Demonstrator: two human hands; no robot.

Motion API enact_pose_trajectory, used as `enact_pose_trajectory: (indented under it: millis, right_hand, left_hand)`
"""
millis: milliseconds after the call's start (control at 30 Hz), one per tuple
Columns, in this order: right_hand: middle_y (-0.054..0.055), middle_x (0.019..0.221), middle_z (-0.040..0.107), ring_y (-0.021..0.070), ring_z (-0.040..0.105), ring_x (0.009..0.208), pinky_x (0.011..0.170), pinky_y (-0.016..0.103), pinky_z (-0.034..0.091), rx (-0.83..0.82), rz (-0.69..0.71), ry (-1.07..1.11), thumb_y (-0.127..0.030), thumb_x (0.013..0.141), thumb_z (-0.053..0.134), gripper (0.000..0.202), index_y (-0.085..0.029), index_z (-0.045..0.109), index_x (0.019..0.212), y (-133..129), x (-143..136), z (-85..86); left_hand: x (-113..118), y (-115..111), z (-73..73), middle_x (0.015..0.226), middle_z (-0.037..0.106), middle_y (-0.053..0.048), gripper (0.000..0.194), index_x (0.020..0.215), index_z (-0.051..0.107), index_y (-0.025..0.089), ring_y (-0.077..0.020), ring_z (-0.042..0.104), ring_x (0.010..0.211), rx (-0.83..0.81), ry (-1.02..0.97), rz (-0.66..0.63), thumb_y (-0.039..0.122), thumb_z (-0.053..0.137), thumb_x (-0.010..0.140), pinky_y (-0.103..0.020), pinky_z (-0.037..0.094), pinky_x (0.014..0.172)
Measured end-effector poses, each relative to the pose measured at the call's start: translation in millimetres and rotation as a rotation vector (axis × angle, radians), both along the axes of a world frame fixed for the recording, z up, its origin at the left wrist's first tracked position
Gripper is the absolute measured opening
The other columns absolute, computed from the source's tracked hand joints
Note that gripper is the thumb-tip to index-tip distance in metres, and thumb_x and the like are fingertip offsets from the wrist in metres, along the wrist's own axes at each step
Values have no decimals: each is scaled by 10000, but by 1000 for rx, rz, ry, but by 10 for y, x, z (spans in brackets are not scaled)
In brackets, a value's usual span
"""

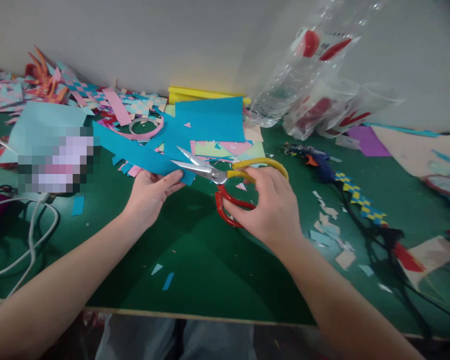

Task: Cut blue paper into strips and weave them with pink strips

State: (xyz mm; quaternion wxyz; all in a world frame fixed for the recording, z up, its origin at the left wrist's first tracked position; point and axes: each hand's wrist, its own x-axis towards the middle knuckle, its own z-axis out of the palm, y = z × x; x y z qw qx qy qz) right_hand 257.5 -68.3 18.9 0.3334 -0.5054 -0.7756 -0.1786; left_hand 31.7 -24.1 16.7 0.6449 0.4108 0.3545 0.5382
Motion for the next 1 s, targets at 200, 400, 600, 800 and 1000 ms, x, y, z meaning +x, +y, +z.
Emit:
enact_pose_trajectory:
  millis: [200, 400, 600, 800, 1000]
  right_hand:
    - [96, 913, 642, 266, 644, 840, 725, 419, 550, -2, 7, 12, -357, 829, 663, 403, -192, 511, 1165, 1, 3, -6]
    - [59, 882, 605, 230, 623, 749, 620, 365, 510, -32, -28, 125, -311, 820, 648, 367, -222, 489, 1139, -7, -18, 13]
    - [94, 971, 556, 319, 579, 907, 811, 504, 444, -96, -88, 65, -429, 737, 691, 600, -210, 425, 1228, -20, -39, 7]
    - [116, 1012, 553, 328, 548, 940, 821, 503, 422, -78, -80, 22, -446, 740, 692, 625, -192, 422, 1243, -20, -44, -32]
    - [119, 1065, 569, 332, 553, 981, 845, 504, 427, -75, -67, 14, -453, 745, 688, 619, -203, 426, 1246, -26, -39, -31]
  left_hand:
    - [-3, 2, 3, 1105, 757, -65, 339, 1051, 704, 189, -222, 733, 983, 9, 4, 20, 254, 828, 742, -331, 602, 885]
    - [-2, 6, 24, 1029, 770, -42, 352, 1072, 699, 207, -210, 737, 958, -4, -7, 48, 234, 824, 744, -316, 606, 867]
    - [2, 10, 11, 1083, 758, -65, 288, 998, 718, 190, -217, 729, 975, 11, 12, 42, 259, 823, 739, -327, 594, 892]
    - [10, 1, -4, 1070, 759, -43, 319, 1022, 699, 208, -214, 720, 993, 31, -16, 29, 252, 827, 733, -350, 583, 907]
    - [25, -12, 7, 1035, 758, -26, 446, 1126, 666, 244, -233, 722, 989, -9, 14, 33, 232, 836, 714, -404, 569, 935]
